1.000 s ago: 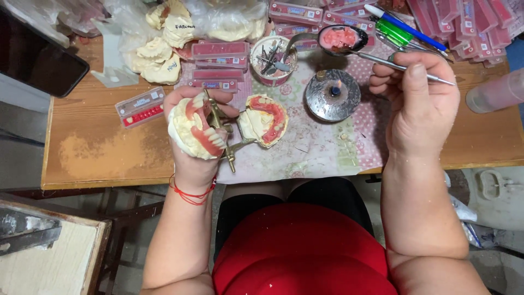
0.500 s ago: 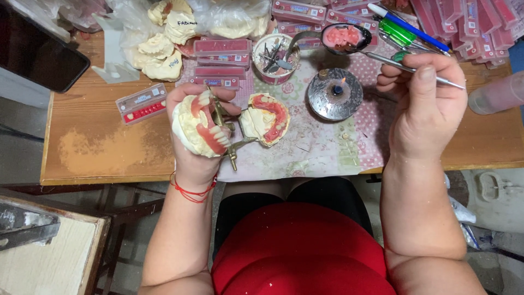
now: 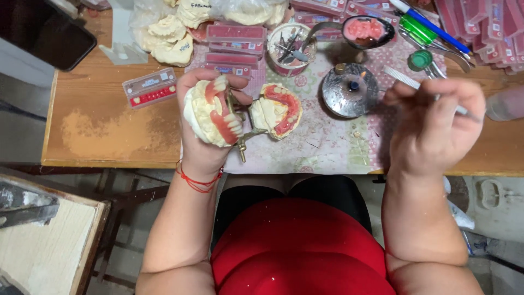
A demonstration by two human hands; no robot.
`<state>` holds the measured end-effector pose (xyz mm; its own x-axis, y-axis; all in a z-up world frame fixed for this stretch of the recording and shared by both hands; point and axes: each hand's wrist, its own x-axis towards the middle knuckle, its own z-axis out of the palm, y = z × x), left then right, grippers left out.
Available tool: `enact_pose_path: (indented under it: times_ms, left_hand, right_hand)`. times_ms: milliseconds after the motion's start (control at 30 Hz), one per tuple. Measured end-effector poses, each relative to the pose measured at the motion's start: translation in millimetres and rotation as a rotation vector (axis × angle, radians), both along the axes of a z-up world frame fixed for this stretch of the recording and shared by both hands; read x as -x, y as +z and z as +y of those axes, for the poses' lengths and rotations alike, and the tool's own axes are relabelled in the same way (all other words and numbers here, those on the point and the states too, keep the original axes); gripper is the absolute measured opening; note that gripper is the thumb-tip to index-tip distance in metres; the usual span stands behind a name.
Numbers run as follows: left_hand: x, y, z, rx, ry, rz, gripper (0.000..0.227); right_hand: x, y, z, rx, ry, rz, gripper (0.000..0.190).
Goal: The person assembles a set of dentures by placing individual teeth into a mold. They use a small metal tool to adjust the position of the teeth and ensure they fit correctly within the gum structure.
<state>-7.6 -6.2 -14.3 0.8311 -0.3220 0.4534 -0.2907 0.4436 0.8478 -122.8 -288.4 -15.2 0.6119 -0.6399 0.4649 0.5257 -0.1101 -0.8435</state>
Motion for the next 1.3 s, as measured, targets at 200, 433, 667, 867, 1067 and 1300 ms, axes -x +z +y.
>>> enact_pose_path:
  times_ms: [200, 433, 667, 867, 1067, 1300]
  left_hand:
    - [-0.4, 0.0, 1.3, 0.038, -0.014, 0.003, 0.069]
    - [0.2, 1.3, 1.7, 0.042, -0.016, 0.023, 0.063]
    - [0.0, 2.8, 2.9, 0.031, -0.025, 0.001, 0.06]
    - [0.7, 2.9, 2.1, 0.019, -0.007, 0.012, 0.061]
    - [0.2, 1.6, 1.7, 0.029, -0.011, 0.016, 0.06]
    - [-0.3, 3.6, 2.5, 0.047, -0.054, -0.009, 0.062]
  right_hand:
    - [17.6, -21.3, 28.9, 0.305, 0.139, -0.111, 0.032]
    - [24.0, 0.5, 39.9, 0.914, 0.36, 0.051, 0.018]
    - [19.7, 2.2, 43.9, 0.941, 0.307, -0.005, 0.015]
    - [23.3, -3.4, 38.7, 0.976, 0.359, 0.032, 0.016]
    - [26.1, 2.1, 39.9, 0.938, 0.293, 0.009, 0.015]
    - [22.7, -29.0, 25.6, 0.335, -0.004, 0.003, 0.02]
